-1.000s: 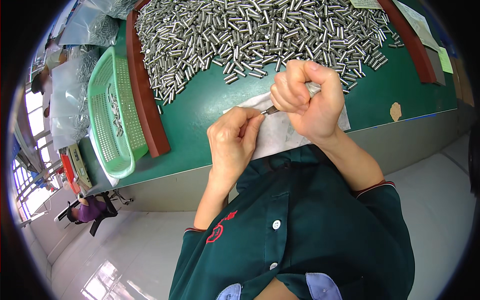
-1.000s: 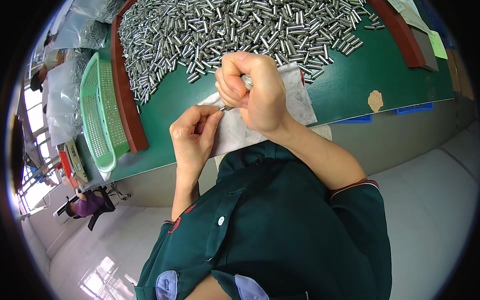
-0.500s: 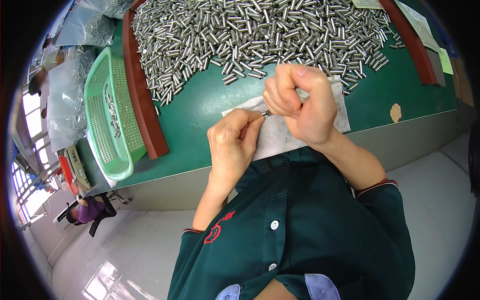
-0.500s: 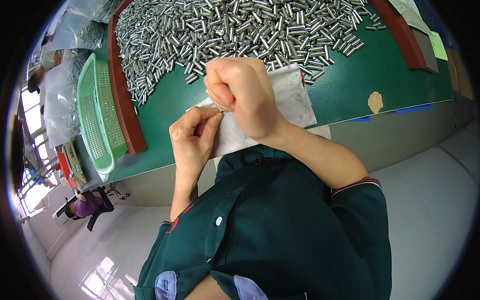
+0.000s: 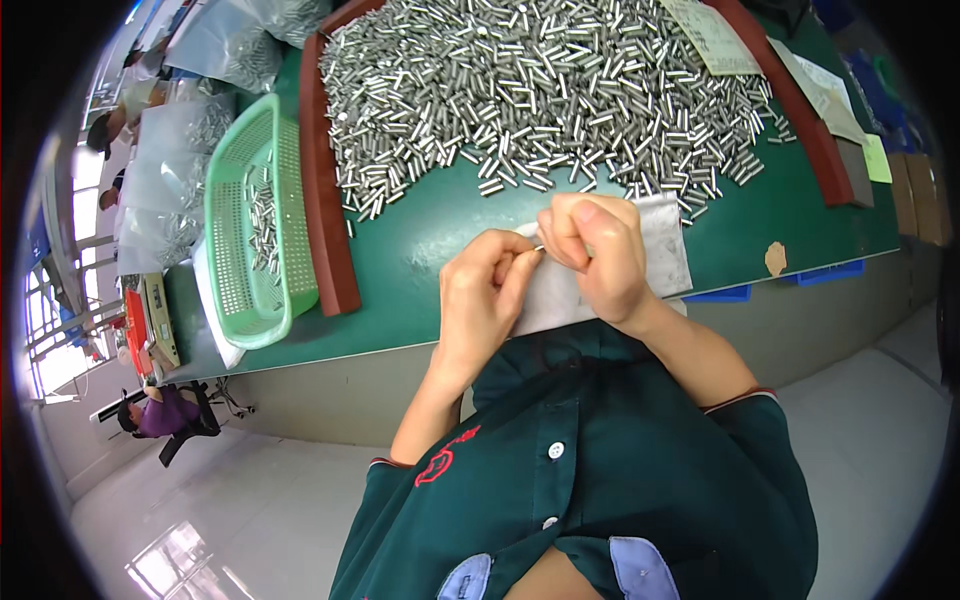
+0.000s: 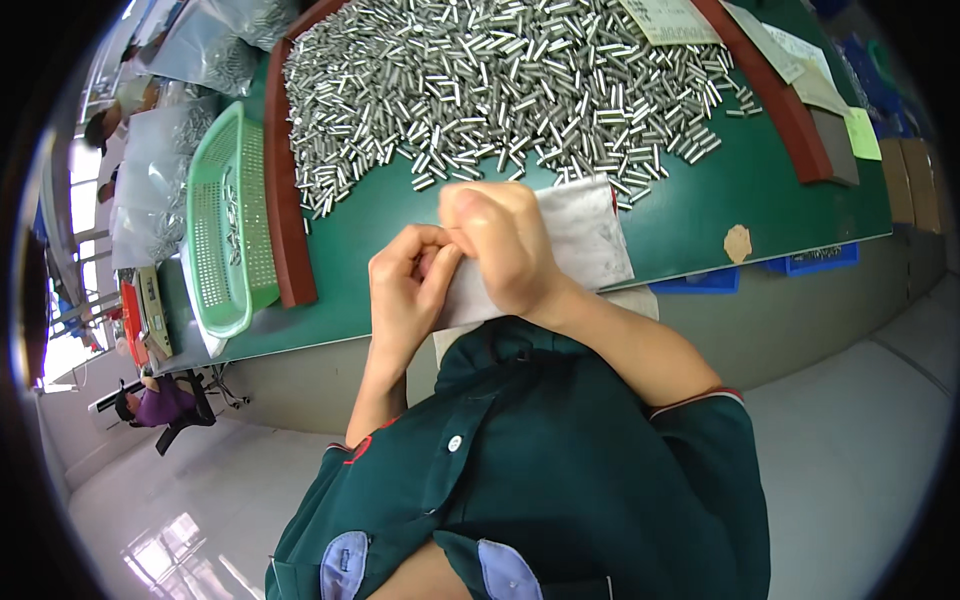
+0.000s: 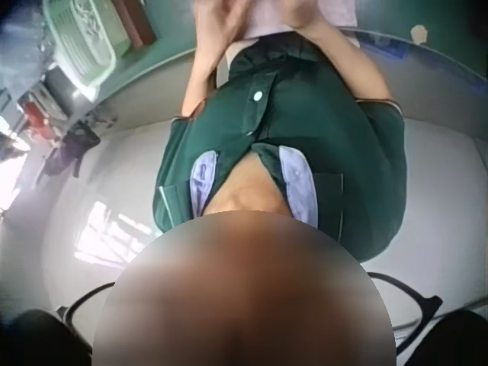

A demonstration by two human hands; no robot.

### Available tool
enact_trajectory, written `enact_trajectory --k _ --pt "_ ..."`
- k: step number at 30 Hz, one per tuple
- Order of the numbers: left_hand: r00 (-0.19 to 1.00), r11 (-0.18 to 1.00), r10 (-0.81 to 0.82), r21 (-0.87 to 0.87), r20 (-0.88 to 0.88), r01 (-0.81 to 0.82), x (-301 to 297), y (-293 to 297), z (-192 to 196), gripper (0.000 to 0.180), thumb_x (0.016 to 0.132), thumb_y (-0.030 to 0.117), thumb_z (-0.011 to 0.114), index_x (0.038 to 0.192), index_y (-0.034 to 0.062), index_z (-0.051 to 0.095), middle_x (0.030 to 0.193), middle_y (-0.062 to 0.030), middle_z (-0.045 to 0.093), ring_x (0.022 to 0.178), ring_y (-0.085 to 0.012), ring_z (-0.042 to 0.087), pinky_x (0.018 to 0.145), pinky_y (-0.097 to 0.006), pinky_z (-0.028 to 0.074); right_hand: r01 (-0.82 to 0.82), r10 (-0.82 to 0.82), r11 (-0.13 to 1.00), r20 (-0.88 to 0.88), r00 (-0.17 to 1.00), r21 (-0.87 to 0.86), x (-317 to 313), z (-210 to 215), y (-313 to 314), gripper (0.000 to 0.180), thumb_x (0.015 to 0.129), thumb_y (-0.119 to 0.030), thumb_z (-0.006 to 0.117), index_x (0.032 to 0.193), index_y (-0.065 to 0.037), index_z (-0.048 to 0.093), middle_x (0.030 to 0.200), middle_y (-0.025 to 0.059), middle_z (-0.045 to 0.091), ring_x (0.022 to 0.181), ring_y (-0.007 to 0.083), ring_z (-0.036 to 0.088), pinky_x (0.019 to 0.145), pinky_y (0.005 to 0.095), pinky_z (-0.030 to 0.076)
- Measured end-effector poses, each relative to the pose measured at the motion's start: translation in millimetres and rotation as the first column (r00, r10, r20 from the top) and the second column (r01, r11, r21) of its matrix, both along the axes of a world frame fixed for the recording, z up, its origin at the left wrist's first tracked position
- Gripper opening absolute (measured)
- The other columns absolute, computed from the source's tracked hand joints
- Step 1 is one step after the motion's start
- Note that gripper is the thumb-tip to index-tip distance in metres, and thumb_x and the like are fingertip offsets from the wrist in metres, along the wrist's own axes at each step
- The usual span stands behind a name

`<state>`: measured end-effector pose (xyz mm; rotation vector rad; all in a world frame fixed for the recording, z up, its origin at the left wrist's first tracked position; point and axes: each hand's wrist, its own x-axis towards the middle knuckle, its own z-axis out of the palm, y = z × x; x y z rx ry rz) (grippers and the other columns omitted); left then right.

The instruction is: The recorder picks up small metal pins from a large pile and inspects them using a handheld manual tool on a manufacturing workbench.

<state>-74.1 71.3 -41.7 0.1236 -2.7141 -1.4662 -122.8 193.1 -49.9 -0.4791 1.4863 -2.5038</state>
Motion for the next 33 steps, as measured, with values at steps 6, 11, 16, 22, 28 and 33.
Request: enact_trajectory --k 6,11,16,22,28,33 --pt "0.973 0.436 -0.142 0.894 0.182 -0.103 -12.3 -32.5 -13.2 0.015 0.083 0.011 0.054 0.093 0.0007 0.051 0.077 -0.0041 0.052 0.049 -0.0023 0.031 0.045 -0.017 0.026 -0.111 0.143 0.97 0.137 0.98 -0.214 -8.7 1.1 8.3 0.034 0.082 -0.019 0.03 0.05 -0.007 0.028 0.045 -0.0009 0.027 0.041 0.0072 0.022 0.04 0.0232 0.019" --pt "0.969 0.315 -0.15 0.939 0.195 -0.14 -17.2 -35.6 -16.4 0.017 0.086 0.01 0.048 0.099 -0.0002 0.052 0.078 -0.0069 0.052 0.047 -0.0025 0.027 0.044 -0.017 0.024 -0.119 0.202 0.932 0.219 0.955 -0.343 -14.8 -3.7 7.2 0.035 0.082 -0.02 0.029 0.05 -0.007 0.029 0.042 -0.0004 0.027 0.038 0.0074 0.02 0.038 0.0236 0.018" --pt "0.967 0.319 -0.16 0.937 0.2 -0.141 -18.6 -36.2 -16.5 0.017 0.087 0.011 0.046 0.099 -0.0008 0.052 0.078 -0.0073 0.052 0.047 -0.0026 0.027 0.044 -0.017 0.025 -0.1 0.188 0.935 0.235 0.954 -0.34 -15.8 -3.2 7.4 0.035 0.082 -0.02 0.03 0.049 -0.007 0.029 0.042 -0.0005 0.027 0.038 0.0072 0.019 0.038 0.0233 0.017" --pt "0.963 0.308 -0.17 0.94 0.207 -0.147 -18.6 -37.3 -13.8 0.02 0.089 0.014 0.044 0.1 -0.0009 0.051 0.078 -0.0078 0.053 0.049 -0.0032 0.029 0.045 -0.016 0.025 -0.09 0.179 0.937 0.242 0.953 -0.338 -16.1 -3.4 6.6 0.035 0.082 -0.02 0.03 0.05 -0.007 0.03 0.042 -0.0006 0.027 0.038 0.0067 0.019 0.038 0.023 0.016" --pt "0.985 0.449 -0.096 0.89 0.144 -0.086 -26.0 -43.9 -5.9 0.026 0.09 0.025 0.042 0.086 0.0013 0.052 0.072 -0.0037 0.05 0.052 -0.0038 0.032 0.045 -0.018 0.026 -0.089 0.185 0.933 0.252 0.95 -0.35 -15.7 -4.4 9.1 0.035 0.082 -0.021 0.031 0.05 -0.007 0.03 0.042 -0.0007 0.028 0.038 0.0062 0.019 0.037 0.0225 0.016" --pt "0.996 0.996 0.088 0.006 0.002 -0.088 -40.6 -34.0 1.2 0.011 0.071 0.008 0.065 0.072 -0.0007 0.058 0.052 0.0013 0.041 0.046 -0.0071 0.033 0.043 -0.022 0.028 -0.091 0.185 0.935 0.253 0.95 -0.342 -15.9 -3.0 8.7 0.035 0.082 -0.021 0.03 0.05 -0.007 0.03 0.042 -0.0007 0.028 0.038 0.0063 0.019 0.037 0.0225 0.016"
